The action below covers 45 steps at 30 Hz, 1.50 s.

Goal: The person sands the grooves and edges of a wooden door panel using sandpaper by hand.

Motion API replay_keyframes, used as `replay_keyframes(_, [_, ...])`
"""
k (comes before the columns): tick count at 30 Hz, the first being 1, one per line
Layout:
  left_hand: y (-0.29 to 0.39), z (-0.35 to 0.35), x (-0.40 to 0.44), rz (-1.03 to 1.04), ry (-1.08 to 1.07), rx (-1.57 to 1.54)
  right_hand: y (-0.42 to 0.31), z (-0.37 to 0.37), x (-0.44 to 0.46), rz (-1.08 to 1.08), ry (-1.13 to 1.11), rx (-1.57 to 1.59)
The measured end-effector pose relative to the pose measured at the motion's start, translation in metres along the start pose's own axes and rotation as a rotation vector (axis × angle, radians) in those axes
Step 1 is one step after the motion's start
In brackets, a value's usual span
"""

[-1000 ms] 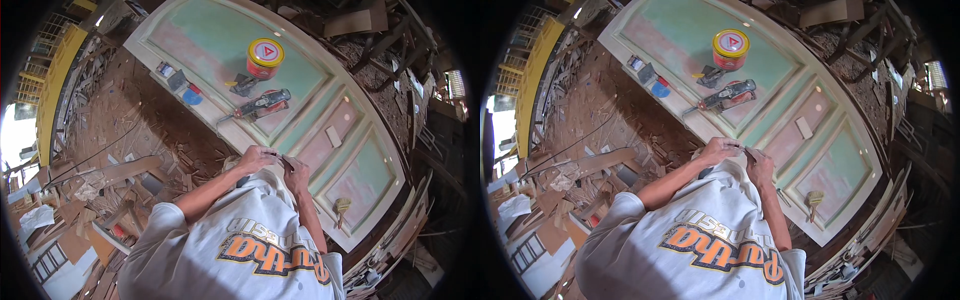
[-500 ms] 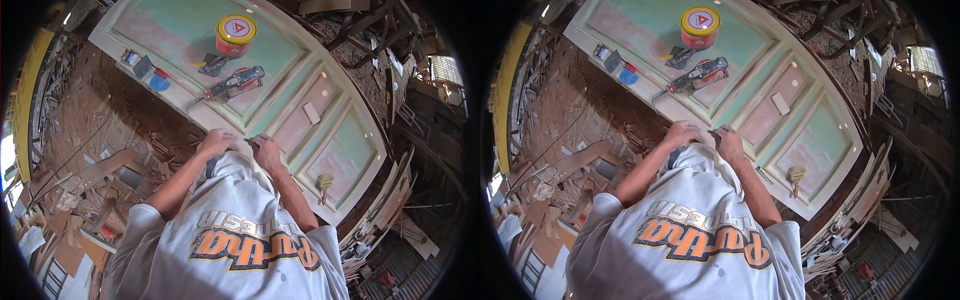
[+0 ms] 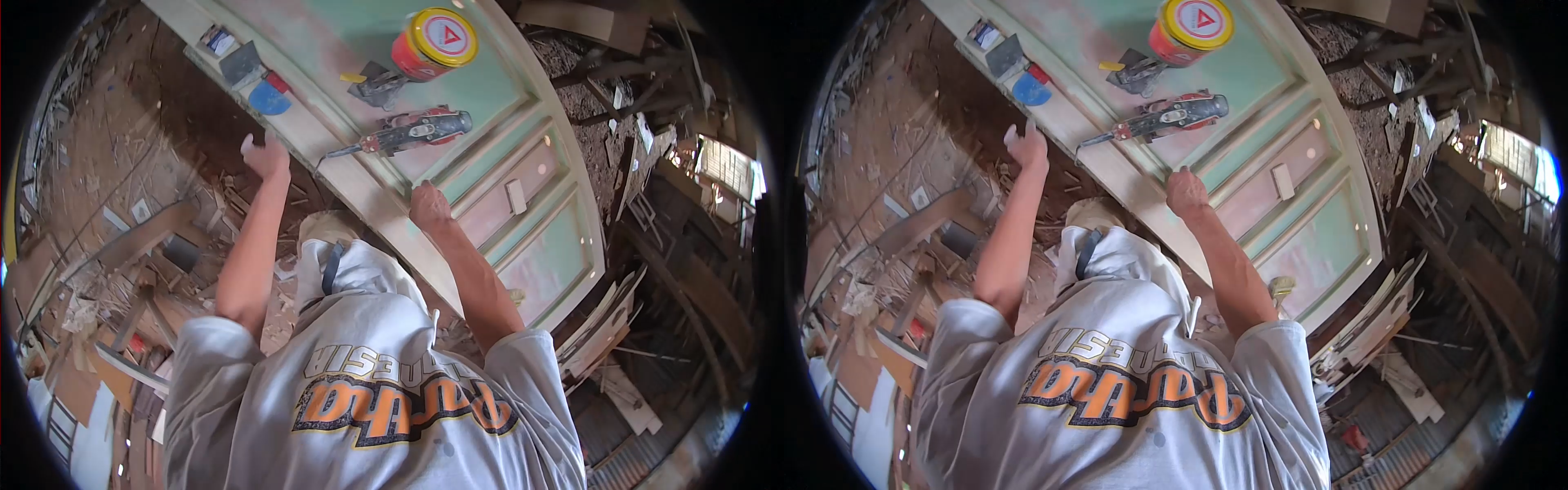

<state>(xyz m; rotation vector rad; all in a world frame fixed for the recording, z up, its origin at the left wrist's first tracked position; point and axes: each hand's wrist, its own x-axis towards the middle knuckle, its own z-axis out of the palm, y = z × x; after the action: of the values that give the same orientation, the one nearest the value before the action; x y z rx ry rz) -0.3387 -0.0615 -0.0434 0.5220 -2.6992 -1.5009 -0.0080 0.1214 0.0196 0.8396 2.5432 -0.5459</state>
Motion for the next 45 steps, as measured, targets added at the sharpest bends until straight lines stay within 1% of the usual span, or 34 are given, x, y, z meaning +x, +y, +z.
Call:
replay_keyframes(1, [0.017,0.013,0.009,-0.134,-0.005,0.07,0.003,0.009,0.006,-0.015,-0.02,-0.015])
replay_keyframes(2, [0.03,0.026,0.017,-0.266,-0.011,0.14,0.011,0.02,0.012,-0.013,-0.088,0.083])
replay_keyframes(3, [0.037,0.047,0.02,-0.336,0.027,0.196,0.012,0.026,0.017,-0.006,-0.154,0.184])
replay_keyframes(4, [0.042,0.064,0.019,-0.403,0.06,0.251,0.007,0.026,0.017,-0.011,-0.169,0.175])
replay_keyframes(5, [0.043,0.068,0.013,-0.417,0.063,0.257,0.001,0.024,0.013,0.079,-0.129,0.207])
replay_keyframes(6, [0.045,0.075,0.008,-0.401,0.056,0.336,0.005,0.029,0.014,0.169,-0.084,0.236])
replay_keyframes(7, [0.046,0.079,0.006,-0.384,0.046,0.416,0.009,0.033,0.021,0.172,-0.093,0.227])
replay_keyframes(8, [0.047,0.082,0.005,-0.396,0.04,0.421,0.029,0.059,0.029,0.126,-0.118,0.095])
replay_keyframes(10, [0.046,0.083,0.002,-0.313,0.11,0.418,0.038,0.066,0.032,0.086,-0.159,-0.037])
replay_keyframes(12, [0.052,0.081,0.001,-0.335,0.101,0.414,0.016,0.039,0.037,0.498,-0.249,0.441])
replay_keyframes(13, [0.056,0.081,0.002,-0.351,0.101,0.4,0.011,0.031,0.037,0.501,-0.253,0.438])
replay_keyframes(17, [0.059,0.084,0.004,-0.388,0.07,0.455,-0.002,0.013,0.005,0.137,-0.072,0.22])
replay_keyframes(19, [0.054,0.085,0.005,-0.347,0.09,0.454,0.002,0.017,0.005,-0.019,0.021,0.137])
replay_keyframes(20, [0.055,0.085,0.005,-0.361,0.095,0.453,0.002,0.012,0.007,-0.026,0.013,0.128])
replay_keyframes(22, [0.058,0.084,0.005,-0.366,0.076,0.457,-0.001,0.004,0.01,-0.356,-0.05,-0.202])
replay_keyframes(23, [0.06,0.085,0.007,-0.374,0.079,0.453,0.0,0.007,0.013,-0.363,-0.052,-0.208])
replay_keyframes(25, [0.059,0.085,0.006,-0.372,0.092,0.468,0.004,0.024,0.011,-0.246,-0.082,-0.227])
replay_keyframes(26, [0.059,0.085,0.007,-0.379,0.097,0.469,0.005,0.034,0.013,-0.252,-0.086,-0.23])
replay_keyframes(28, [0.059,0.085,0.005,-0.347,0.098,0.478,0.005,0.049,0.014,0.134,-0.172,-0.031])
replay_keyframes(29, [0.059,0.084,0.004,-0.351,0.096,0.482,0.003,0.045,0.017,0.135,-0.177,-0.033])
replay_keyframes(31, [0.06,0.085,0.006,-0.368,0.089,0.475,-0.001,0.034,0.03,0.316,-0.239,0.115])
replay_keyframes(32, [0.061,0.085,0.006,-0.372,0.088,0.477,0.002,0.032,0.035,0.316,-0.242,0.113])
replay_keyframes(34, [0.062,0.085,0.006,-0.374,0.096,0.483,0.007,0.026,0.045,0.684,-0.446,0.519])
replay_keyframes(35, [0.061,0.086,0.006,-0.379,0.098,0.481,0.006,0.027,0.044,0.681,-0.447,0.514])
replay_keyframes(37, [0.059,0.085,0.005,-0.338,0.114,0.469,-0.001,0.032,0.035,0.269,-0.295,0.141])
replay_keyframes(38, [0.058,0.086,0.005,-0.336,0.113,0.469,-0.001,0.029,0.026,0.27,-0.294,0.142])
replay_keyframes(40, [0.058,0.086,0.005,-0.334,0.115,0.456,0.004,0.013,0.008,-0.025,-0.118,0.085])
replay_keyframes(41, [0.057,0.086,0.006,-0.331,0.116,0.452,0.007,0.001,0.009,-0.026,-0.112,0.086])
replay_keyframes(43, [0.056,0.087,0.006,-0.342,0.118,0.489,0.013,-0.023,0.011,-0.34,-0.215,-0.054])
replay_keyframes(44, [0.06,0.085,0.007,-0.344,0.123,0.485,0.01,-0.022,0.015,-0.346,-0.213,-0.057])
replay_keyframes(45, [0.063,0.083,0.006,-0.351,0.11,0.456,0.004,-0.018,0.019,-0.292,-0.224,-0.123])
